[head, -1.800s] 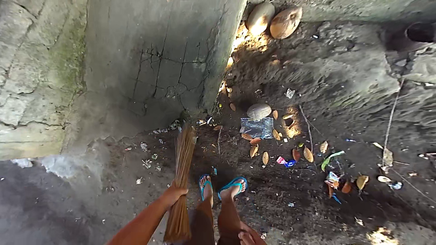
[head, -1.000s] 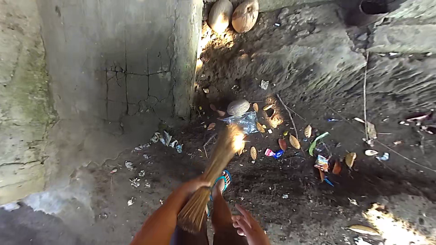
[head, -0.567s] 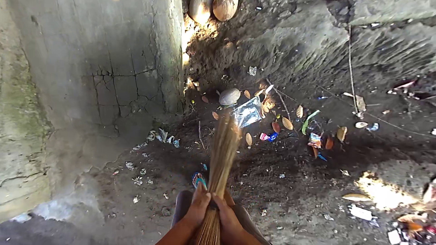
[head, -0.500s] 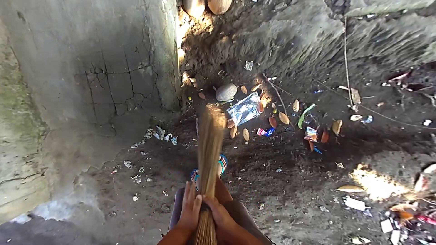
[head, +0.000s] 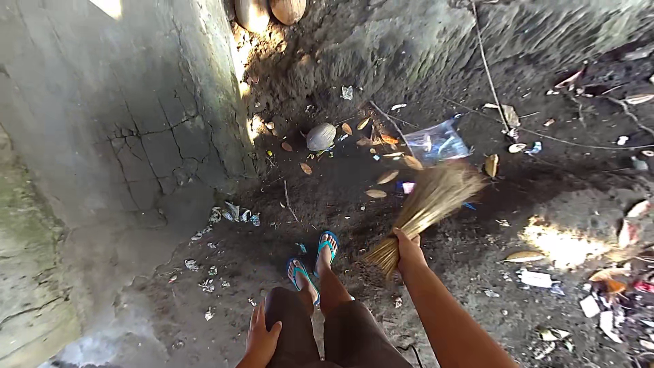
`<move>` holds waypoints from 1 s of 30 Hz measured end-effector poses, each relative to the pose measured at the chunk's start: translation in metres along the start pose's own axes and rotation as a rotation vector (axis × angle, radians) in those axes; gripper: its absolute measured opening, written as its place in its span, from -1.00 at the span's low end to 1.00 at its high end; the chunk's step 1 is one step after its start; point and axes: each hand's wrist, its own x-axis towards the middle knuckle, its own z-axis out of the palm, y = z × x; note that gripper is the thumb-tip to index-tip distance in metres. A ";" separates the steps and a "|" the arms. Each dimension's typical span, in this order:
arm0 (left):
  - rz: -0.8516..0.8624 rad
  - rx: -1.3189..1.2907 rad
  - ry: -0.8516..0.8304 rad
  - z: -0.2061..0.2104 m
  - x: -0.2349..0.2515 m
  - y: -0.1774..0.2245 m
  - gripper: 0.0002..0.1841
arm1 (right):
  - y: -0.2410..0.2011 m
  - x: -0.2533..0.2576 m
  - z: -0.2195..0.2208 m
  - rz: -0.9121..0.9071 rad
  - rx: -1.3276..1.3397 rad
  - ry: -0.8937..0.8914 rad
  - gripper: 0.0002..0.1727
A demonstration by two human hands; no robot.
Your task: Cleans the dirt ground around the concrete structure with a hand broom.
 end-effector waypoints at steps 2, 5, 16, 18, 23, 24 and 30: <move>-0.006 0.053 -0.027 -0.001 0.001 0.007 -0.09 | -0.002 -0.029 -0.002 -0.018 0.039 -0.046 0.06; 0.029 0.148 -0.081 -0.006 0.004 0.025 -0.07 | 0.004 -0.109 -0.006 0.132 0.049 -0.332 -0.27; 0.050 0.392 -0.164 -0.025 0.006 0.062 -0.01 | 0.059 -0.051 0.128 0.047 -0.646 -0.674 0.20; 0.056 0.377 -0.187 -0.026 0.017 0.061 0.03 | 0.052 -0.077 0.127 0.062 -0.498 -0.641 0.21; 0.128 0.621 -0.302 -0.010 0.042 0.068 0.08 | 0.043 -0.148 0.135 0.344 -0.285 -0.832 -0.14; 0.140 0.677 -0.287 -0.010 0.052 0.067 0.11 | 0.045 -0.134 0.155 0.342 -0.359 -0.889 -0.15; 0.121 0.628 -0.251 -0.065 0.093 0.050 0.18 | 0.005 -0.049 0.279 -0.011 -0.612 -0.611 0.18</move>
